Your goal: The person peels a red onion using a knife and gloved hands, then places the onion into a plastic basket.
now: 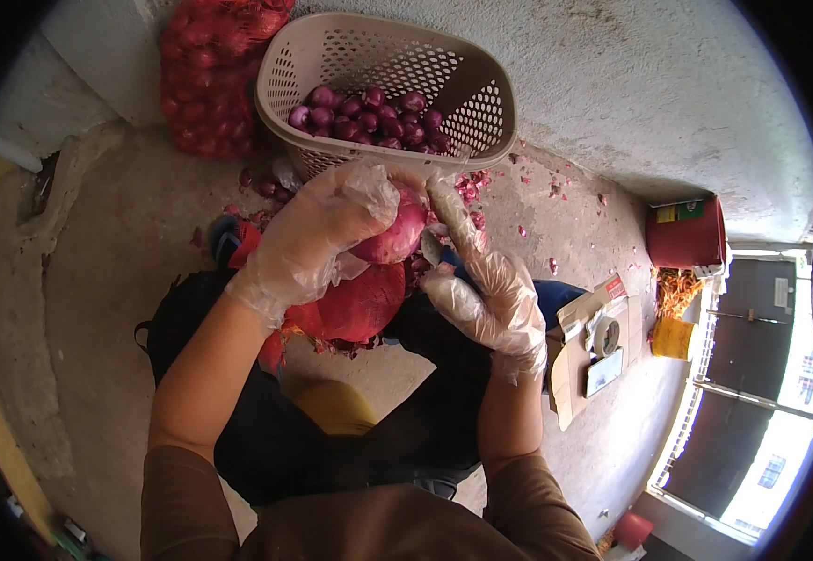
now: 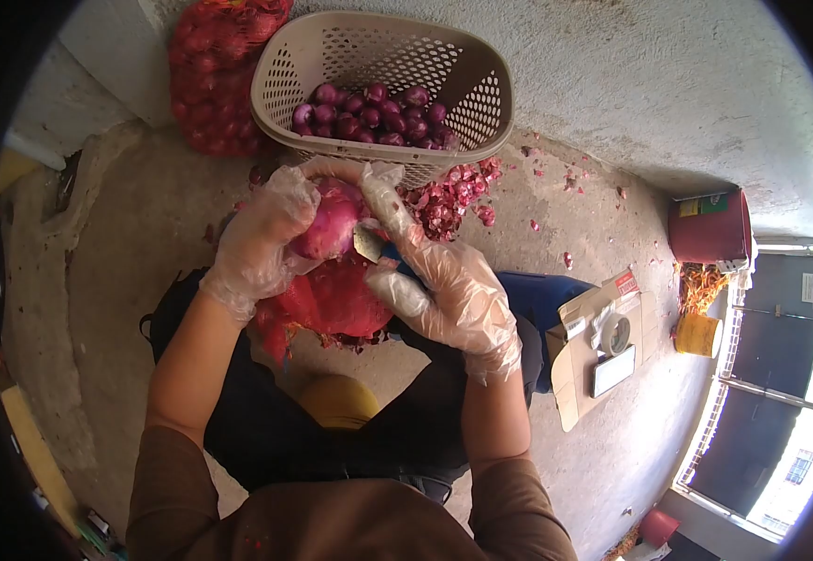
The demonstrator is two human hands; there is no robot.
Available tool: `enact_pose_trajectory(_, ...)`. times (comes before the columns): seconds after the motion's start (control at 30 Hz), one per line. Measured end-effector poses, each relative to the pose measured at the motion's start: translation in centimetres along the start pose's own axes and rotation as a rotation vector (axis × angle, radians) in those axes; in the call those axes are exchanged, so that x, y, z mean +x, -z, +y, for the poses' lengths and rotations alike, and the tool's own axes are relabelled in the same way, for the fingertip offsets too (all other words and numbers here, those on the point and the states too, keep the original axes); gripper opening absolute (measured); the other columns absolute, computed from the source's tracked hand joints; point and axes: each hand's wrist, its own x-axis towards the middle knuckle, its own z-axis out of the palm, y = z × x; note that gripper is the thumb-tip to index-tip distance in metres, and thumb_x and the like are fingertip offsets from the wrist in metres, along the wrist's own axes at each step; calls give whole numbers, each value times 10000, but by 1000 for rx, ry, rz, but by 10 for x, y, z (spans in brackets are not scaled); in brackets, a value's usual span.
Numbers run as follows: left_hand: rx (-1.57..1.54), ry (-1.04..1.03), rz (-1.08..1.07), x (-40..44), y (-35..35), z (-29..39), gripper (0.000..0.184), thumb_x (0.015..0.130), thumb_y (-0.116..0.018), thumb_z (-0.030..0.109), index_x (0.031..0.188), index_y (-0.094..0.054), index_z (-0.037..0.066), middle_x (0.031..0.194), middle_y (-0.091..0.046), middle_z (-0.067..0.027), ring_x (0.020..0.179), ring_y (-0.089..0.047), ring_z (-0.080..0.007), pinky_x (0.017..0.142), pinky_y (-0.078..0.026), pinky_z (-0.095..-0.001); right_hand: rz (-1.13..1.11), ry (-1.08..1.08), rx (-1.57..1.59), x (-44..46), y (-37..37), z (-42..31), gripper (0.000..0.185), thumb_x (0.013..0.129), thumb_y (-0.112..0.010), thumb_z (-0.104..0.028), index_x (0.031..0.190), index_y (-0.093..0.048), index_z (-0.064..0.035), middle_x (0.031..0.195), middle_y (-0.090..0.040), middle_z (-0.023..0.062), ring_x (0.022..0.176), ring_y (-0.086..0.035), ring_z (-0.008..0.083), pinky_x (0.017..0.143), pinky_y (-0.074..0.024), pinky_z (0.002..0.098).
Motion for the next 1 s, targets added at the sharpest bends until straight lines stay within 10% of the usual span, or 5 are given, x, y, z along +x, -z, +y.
enact_pose_trajectory(0.23,96,109,64,-2,-5,6,418,910,-588,233,1245,-542,-12,1142,-584,-51,1009,-568,-117,879,-496,-279,-5,48,35,1,-3,4,544,873,-683,-169,1385,-516,-90,740,-603,188,675,-611,359,657,-488,410)
enact_pose_trajectory(0.4,90,78,-18,3,-4,-6,362,892,-669,372,1086,-624,69,845,-552,60,653,-482,-7,498,-364,-171,50,34,100,2,-8,4,530,856,-678,-112,1361,-534,-39,949,-666,124,684,-652,238,690,-512,323)
enact_pose_trajectory(0.6,224,2,-64,3,-1,-1,611,915,-591,552,1205,-546,15,1130,-580,-50,988,-561,-104,841,-496,-257,79,-73,345,-4,0,16,630,881,-673,-185,1447,-434,-47,1168,-658,79,715,-625,74,717,-520,240)
enact_pose_trajectory(1.0,105,-177,-13,6,-2,-1,598,935,-562,535,1260,-505,36,1169,-595,-71,958,-627,-104,698,-550,-204,-28,10,305,-4,0,6,714,884,-641,-115,1492,-294,20,1500,-412,170,1362,-406,210,1006,-399,300)
